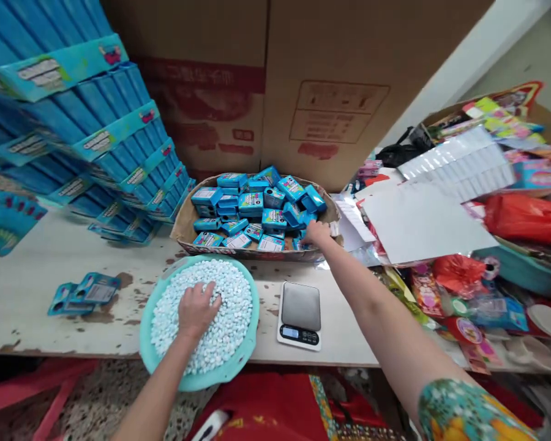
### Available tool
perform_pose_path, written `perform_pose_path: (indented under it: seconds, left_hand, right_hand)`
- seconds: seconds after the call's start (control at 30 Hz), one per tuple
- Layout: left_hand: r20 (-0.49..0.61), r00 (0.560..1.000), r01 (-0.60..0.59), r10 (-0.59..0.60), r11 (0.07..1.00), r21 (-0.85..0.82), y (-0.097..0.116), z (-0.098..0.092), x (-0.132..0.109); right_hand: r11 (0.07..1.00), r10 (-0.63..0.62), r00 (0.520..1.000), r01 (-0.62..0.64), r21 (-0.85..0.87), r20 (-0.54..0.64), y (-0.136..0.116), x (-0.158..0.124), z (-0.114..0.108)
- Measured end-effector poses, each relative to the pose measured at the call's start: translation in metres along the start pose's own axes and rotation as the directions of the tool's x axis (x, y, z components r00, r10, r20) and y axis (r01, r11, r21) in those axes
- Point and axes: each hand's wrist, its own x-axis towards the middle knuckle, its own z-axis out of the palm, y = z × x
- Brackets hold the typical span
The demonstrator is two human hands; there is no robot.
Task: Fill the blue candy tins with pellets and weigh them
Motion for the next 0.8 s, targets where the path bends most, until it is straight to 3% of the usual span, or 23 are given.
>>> perform_pose_path:
  seconds: [0.07, 0.23, 0.4, 0.57, 0.67, 0.73, 0.8]
  left_hand:
    - [0.009, 0.999, 0.049, -0.049, 0.999, -0.020, -0.006, 0.005, 0.004]
    - [-0.005, 0.987, 0.160, -0.161, 0.981, -0.108, -0.012, 0.013, 0.009]
    - [-0.012, 0.985, 0.171, -0.174, 0.979, -0.113, -0.012, 0.012, 0.013]
    - [0.028, 0.982, 0.188, -0.186, 0.961, -0.201, -0.016, 0.011, 0.014]
    - [0.013, 0.980, 0.191, -0.197, 0.928, -0.319, -0.020, 0.014, 0.016]
    - [0.043, 0.972, 0.227, -0.232, 0.873, -0.431, -0.021, 0.014, 0.020]
    - [0.127, 0.944, 0.324, -0.306, 0.778, -0.538, -0.021, 0.008, 0.024]
  right_hand:
    - [0.999, -0.015, 1.000, 0.016, -0.030, 0.026, -0.002, -0.007, 0.001]
    - [0.992, -0.116, 0.989, 0.120, -0.043, 0.089, 0.001, -0.023, -0.019]
    - [0.986, -0.150, 0.974, 0.136, 0.092, 0.172, 0.004, -0.029, -0.038]
    - [0.933, -0.141, 0.989, 0.120, 0.339, 0.036, 0.006, -0.052, -0.083]
    - [0.852, -0.141, 0.988, 0.156, 0.500, -0.068, 0.005, -0.093, -0.109]
    - [0.769, -0.160, 0.984, 0.171, 0.616, -0.074, 0.003, -0.127, -0.114]
    - [0.534, -0.134, 0.991, 0.080, 0.842, -0.009, 0.001, -0.160, -0.110]
